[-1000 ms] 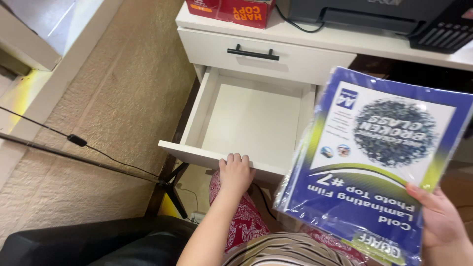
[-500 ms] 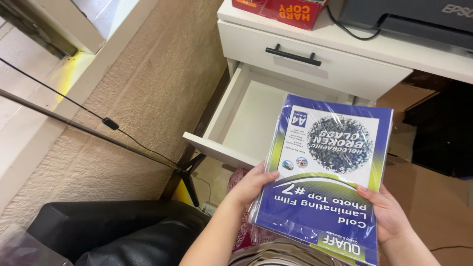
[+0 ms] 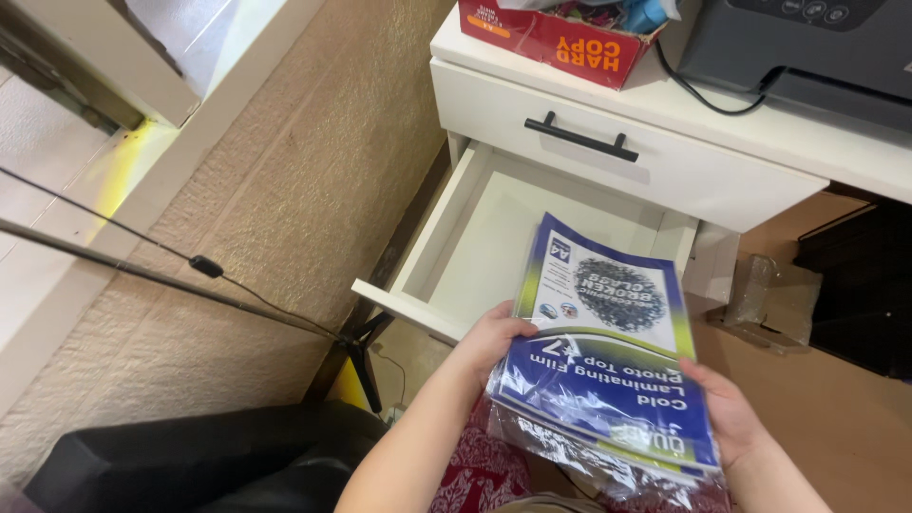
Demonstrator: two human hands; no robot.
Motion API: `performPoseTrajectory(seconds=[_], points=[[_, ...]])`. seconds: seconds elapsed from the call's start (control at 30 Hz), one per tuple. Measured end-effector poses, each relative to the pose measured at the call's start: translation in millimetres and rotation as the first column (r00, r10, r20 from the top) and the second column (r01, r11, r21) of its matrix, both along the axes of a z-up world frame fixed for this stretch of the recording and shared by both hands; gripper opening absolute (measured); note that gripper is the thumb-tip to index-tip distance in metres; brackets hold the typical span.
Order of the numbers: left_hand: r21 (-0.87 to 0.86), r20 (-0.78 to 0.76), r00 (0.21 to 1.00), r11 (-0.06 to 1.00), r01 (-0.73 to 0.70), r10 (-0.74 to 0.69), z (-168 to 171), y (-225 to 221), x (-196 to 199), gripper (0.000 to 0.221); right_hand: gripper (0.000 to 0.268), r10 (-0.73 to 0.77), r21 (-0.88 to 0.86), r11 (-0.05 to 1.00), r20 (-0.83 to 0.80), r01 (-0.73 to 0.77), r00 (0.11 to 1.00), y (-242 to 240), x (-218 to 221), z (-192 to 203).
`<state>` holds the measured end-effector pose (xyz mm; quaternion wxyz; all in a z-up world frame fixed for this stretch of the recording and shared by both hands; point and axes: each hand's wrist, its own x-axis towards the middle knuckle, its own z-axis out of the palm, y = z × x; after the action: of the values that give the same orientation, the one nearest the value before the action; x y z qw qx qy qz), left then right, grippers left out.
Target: The person picks up and sorts through various packs of laminating film and photo paper by hand, moves several vinyl rolls from the floor to a desk, and places packs of photo paper into a desk drawer.
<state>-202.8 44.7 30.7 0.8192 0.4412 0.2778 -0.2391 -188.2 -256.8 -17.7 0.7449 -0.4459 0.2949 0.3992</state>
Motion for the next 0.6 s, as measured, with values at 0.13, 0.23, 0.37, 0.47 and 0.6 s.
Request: performPoseTrajectory(seconds=[0.13, 0.23, 0.37, 0.47, 0.6], points=[[0.154, -0.027, 0.993, 0.981, 0.119, -0.116, 15.3, 15.7, 23.4, 0.045, 0.039, 0.036, -0.063, 0.997, -0.067, -0.04, 0.997, 38.2, 12.5, 26.3], [0.215, -0.045, 0.985, 0.961, 0.172, -0.166, 21.2, 29.6, 46.5, 0.042, 0.046, 0.014, -0.071, 0.997, -0.011, -0.014, 1.0, 52.4, 34.2, 0.9], [0.452, 0.031, 0.996, 0.89, 0.061, -0.085, -23.8, 38.2, 69.8, 0.054, 0.038, -0.094, -0.125, 0.986, 0.092, 0.105, 0.991, 88.3, 42.3, -21.5], [0.715, -0.194, 0.91, 0.582, 0.387, -0.368, -39.0, 58.1, 87.5, 0.073, 0.038, -0.069, -0.167, 0.982, 0.113, 0.088, 0.991, 102.4, 55.6, -52.1], [0.811, -0.257, 0.822, 0.35, 0.469, -0.508, -88.3, 75.7, 101.3, 0.057, 0.037, -0.09, -0.217, 0.969, 0.151, 0.122, 0.984, 119.6, 59.1, -72.6]])
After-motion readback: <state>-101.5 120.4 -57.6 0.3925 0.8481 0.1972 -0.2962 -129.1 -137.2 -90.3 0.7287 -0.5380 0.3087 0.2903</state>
